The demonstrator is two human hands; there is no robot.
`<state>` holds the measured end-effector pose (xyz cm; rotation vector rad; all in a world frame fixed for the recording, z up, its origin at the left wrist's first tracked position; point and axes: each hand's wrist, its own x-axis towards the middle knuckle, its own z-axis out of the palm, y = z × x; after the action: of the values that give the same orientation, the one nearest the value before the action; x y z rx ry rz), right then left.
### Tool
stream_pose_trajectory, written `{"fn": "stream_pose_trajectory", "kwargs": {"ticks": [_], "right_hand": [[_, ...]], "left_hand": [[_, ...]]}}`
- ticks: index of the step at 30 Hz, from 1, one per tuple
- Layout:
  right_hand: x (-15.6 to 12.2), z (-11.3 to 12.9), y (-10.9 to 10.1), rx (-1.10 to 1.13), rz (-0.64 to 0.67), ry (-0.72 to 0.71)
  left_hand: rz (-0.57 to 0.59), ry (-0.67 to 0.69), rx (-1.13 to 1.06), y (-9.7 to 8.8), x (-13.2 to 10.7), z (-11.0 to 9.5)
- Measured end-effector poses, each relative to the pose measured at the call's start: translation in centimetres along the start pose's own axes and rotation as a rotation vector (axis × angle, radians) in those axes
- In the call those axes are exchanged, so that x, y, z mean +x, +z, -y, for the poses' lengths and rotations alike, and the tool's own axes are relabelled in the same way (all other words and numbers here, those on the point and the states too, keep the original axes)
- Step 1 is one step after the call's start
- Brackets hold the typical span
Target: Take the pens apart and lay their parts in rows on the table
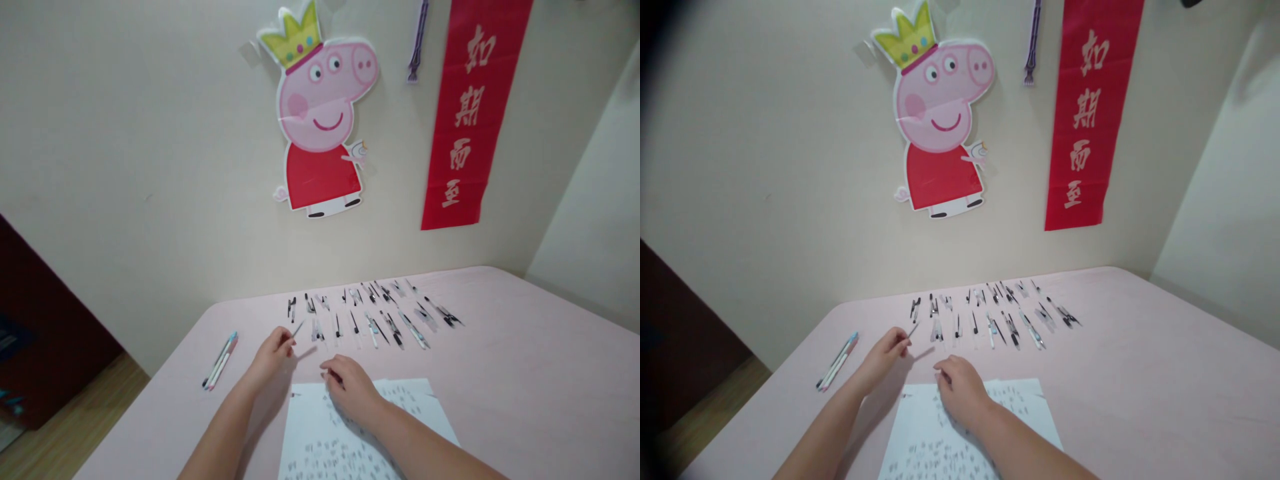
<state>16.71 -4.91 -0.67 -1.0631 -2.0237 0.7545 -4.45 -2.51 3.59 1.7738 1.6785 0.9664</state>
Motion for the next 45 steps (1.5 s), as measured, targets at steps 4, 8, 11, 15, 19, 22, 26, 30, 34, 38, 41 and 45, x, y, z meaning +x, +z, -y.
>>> {"fn": "stream_pose_trajectory", "kwargs": {"ticks": [4, 8, 11, 15, 19, 22, 26, 30, 34, 38, 41, 45], "right_hand": [[0.6, -0.9, 0.3, 0.274, -0.181, 0.097], [1.2, -1.5, 0.0, 0.537, -0.331, 0.213], [1.3, -1.5, -0.3, 0.591, -0.328, 0.236], [1.4, -1.3, -0.4, 0.592, -0.276, 0.219], [1.4, -1.2, -0.6, 0.504, -0.269, 0.184], [1.4, -1.0, -0.7, 0.434, -0.222, 0.183], [1.3, -0.9, -0.8, 0.415, -0.163, 0.210], [1.4, -0.9, -0.7, 0.393, -0.155, 0.208], [1.5, -0.9, -0.6, 0.341, -0.141, 0.204], [1.4, -0.7, -0.7, 0.337, -0.121, 0.202], [1.3, -0.6, -0.7, 0.346, -0.112, 0.189], [1.2, -0.6, -0.7, 0.342, -0.114, 0.198]], "left_hand": [[0.216, 0.033, -0.247, 2.8, -1.3, -1.9], [0.237, 0.076, -0.130, 3.7, -1.8, -2.5], [0.224, 0.144, 0.011, 3.5, -1.7, -2.5], [0.232, 0.232, 0.150, 3.3, -1.7, -2.3], [0.211, 0.259, 0.222, 3.5, -2.0, -2.4], [0.211, 0.281, 0.263, 3.7, -2.4, -2.8], [0.242, 0.309, 0.328, 4.0, -2.6, -3.3], [0.256, 0.324, 0.306, 4.4, -2.6, -3.1], [0.268, 0.311, 0.324, 4.7, -2.6, -2.7], [0.278, 0.280, 0.358, 4.8, -2.6, -2.6], [0.286, 0.265, 0.378, 4.8, -2.6, -2.7], [0.302, 0.265, 0.368, 4.5, -2.5, -3.0]]}}
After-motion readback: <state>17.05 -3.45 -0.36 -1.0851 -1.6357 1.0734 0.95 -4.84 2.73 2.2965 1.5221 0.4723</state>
